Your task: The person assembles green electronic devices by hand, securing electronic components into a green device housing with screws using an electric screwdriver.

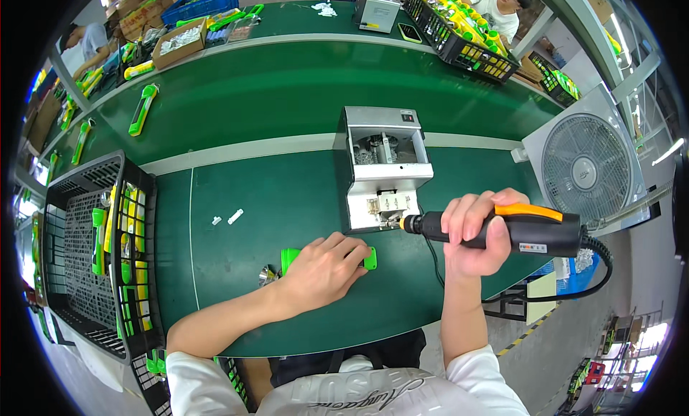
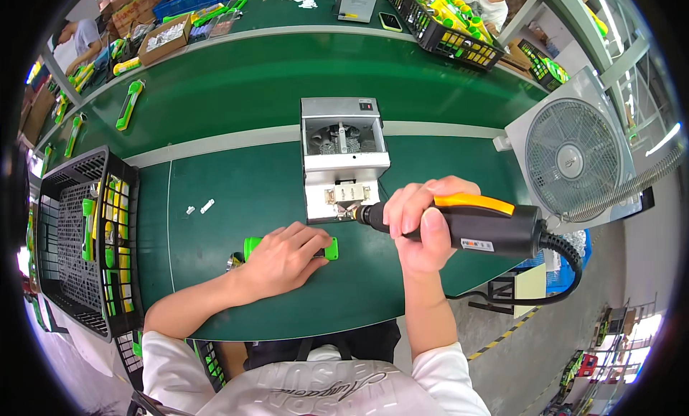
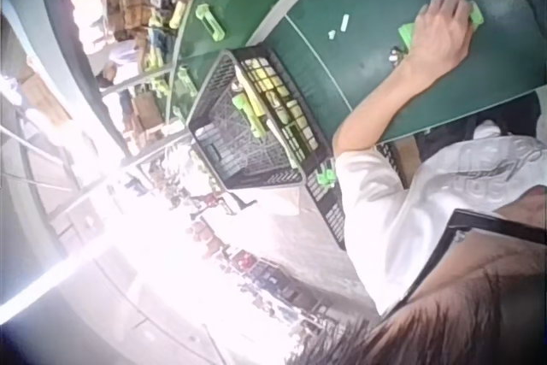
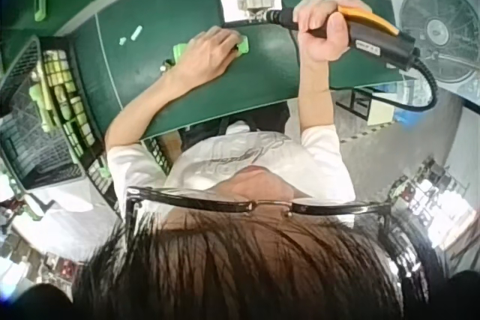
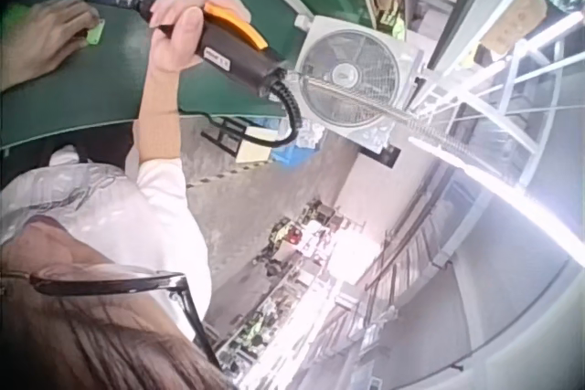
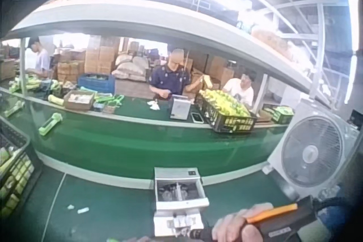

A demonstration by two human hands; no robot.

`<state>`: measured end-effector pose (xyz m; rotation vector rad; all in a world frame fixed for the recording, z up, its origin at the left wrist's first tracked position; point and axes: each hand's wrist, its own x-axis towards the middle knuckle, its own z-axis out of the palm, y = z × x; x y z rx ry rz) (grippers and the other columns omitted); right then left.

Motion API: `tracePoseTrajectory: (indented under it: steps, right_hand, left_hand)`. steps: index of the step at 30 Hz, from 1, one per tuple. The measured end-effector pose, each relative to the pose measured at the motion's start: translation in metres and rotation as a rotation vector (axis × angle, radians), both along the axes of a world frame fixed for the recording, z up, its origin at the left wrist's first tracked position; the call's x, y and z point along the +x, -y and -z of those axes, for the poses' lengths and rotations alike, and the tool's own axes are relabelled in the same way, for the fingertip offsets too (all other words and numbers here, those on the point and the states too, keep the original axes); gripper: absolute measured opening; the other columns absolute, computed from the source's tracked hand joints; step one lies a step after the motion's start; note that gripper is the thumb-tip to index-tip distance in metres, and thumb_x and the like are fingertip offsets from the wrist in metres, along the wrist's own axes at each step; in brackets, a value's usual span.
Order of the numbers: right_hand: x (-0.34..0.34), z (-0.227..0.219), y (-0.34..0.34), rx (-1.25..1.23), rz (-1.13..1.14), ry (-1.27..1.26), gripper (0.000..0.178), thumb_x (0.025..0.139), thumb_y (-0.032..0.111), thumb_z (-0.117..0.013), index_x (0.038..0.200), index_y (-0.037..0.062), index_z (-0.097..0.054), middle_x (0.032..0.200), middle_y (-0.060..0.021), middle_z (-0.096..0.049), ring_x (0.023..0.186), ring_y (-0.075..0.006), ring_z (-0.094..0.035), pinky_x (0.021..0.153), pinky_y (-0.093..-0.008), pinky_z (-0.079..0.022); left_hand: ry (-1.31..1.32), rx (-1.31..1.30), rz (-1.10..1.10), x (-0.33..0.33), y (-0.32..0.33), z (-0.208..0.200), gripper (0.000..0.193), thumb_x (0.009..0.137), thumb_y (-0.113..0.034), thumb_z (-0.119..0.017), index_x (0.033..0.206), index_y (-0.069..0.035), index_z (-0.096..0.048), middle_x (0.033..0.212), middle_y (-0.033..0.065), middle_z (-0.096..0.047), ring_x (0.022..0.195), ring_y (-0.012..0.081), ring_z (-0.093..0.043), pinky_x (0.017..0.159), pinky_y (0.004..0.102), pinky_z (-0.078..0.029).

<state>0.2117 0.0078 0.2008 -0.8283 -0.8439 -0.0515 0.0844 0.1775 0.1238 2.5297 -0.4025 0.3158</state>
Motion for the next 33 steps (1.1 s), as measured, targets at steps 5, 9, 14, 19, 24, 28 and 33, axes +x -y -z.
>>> tracePoseTrajectory:
  steps: [5, 9, 14, 19, 24, 28, 33]
  right_hand:
    - [0.004, 0.008, -0.008, -0.002, 0.003, 0.021, 0.025, 0.09, 0.014, -0.055, 0.108, 0.0042, -0.041, 0.058, -0.004, -0.046, 0.047, -0.014, -0.044, 0.047, -0.0297, -0.043]
    - [0.003, 0.011, -0.013, -0.048, 0.017, 0.018, 0.025, 0.09, 0.013, -0.055, 0.108, 0.0039, -0.041, 0.058, -0.0047, -0.046, 0.047, -0.0144, -0.044, 0.047, -0.0299, -0.043]
    - [0.0, 0.016, -0.016, -0.089, -0.017, 0.072, 0.023, 0.089, 0.005, -0.055, 0.108, 0.0021, -0.041, 0.061, -0.0059, -0.048, 0.048, -0.0147, -0.048, 0.047, -0.0299, -0.045]
    - [0.013, -0.007, -0.034, -0.282, 0.004, -0.194, 0.024, 0.087, 0.008, -0.059, 0.107, -0.0009, -0.048, 0.06, -0.0047, -0.046, 0.047, -0.0133, -0.046, 0.046, -0.0297, -0.042]
    - [0.034, -0.02, -0.044, -0.382, -0.082, -0.259, 0.022, 0.084, 0.009, -0.061, 0.1, 0.0002, -0.051, 0.056, -0.004, -0.046, 0.041, -0.0144, -0.046, 0.043, -0.0304, -0.042]
    - [0.033, -0.02, -0.036, -0.382, -0.149, -0.329, 0.02, 0.084, 0.012, -0.059, 0.1, 0.0024, -0.051, 0.056, -0.0038, -0.044, 0.04, -0.0143, -0.045, 0.042, -0.0301, -0.04]
    - [0.016, -0.012, -0.022, -0.295, -0.197, -0.379, 0.023, 0.082, 0.01, -0.062, 0.099, 0.001, -0.051, 0.057, -0.0049, -0.047, 0.042, -0.0144, -0.047, 0.043, -0.0295, -0.042]
  left_hand:
    - [0.023, 0.007, -0.009, -0.001, 0.001, 0.002, 0.028, 0.079, -0.018, -0.071, 0.1, -0.006, -0.057, 0.104, 0.0039, -0.062, 0.092, 0.025, -0.061, 0.076, 0.0389, -0.053]
    - [0.025, 0.021, -0.011, -0.002, 0.0, 0.001, 0.027, 0.079, -0.019, -0.07, 0.099, -0.006, -0.057, 0.104, 0.0037, -0.062, 0.091, 0.0247, -0.061, 0.076, 0.0384, -0.053]
    - [0.045, 0.026, -0.009, -0.002, 0.002, 0.003, 0.026, 0.08, -0.02, -0.07, 0.099, -0.007, -0.058, 0.104, 0.0037, -0.062, 0.091, 0.0246, -0.061, 0.076, 0.0385, -0.053]
    - [0.032, 0.048, -0.01, -0.002, 0.002, 0.002, 0.027, 0.08, -0.02, -0.069, 0.1, -0.006, -0.057, 0.103, 0.0043, -0.062, 0.091, 0.0254, -0.062, 0.077, 0.039, -0.053]
    - [0.041, 0.046, -0.001, -0.004, 0.002, 0.003, 0.026, 0.081, -0.02, -0.069, 0.1, -0.006, -0.057, 0.102, 0.0045, -0.062, 0.091, 0.0256, -0.062, 0.076, 0.0392, -0.053]
    - [0.039, 0.029, 0.003, -0.006, 0.004, 0.004, 0.026, 0.081, -0.021, -0.069, 0.1, -0.006, -0.058, 0.101, 0.0045, -0.062, 0.09, 0.0253, -0.062, 0.075, 0.0391, -0.053]
    - [0.044, 0.032, -0.006, -0.007, -0.001, 0.006, 0.026, 0.081, -0.02, -0.069, 0.1, -0.006, -0.058, 0.1, 0.0048, -0.062, 0.09, 0.0248, -0.062, 0.075, 0.0387, -0.053]
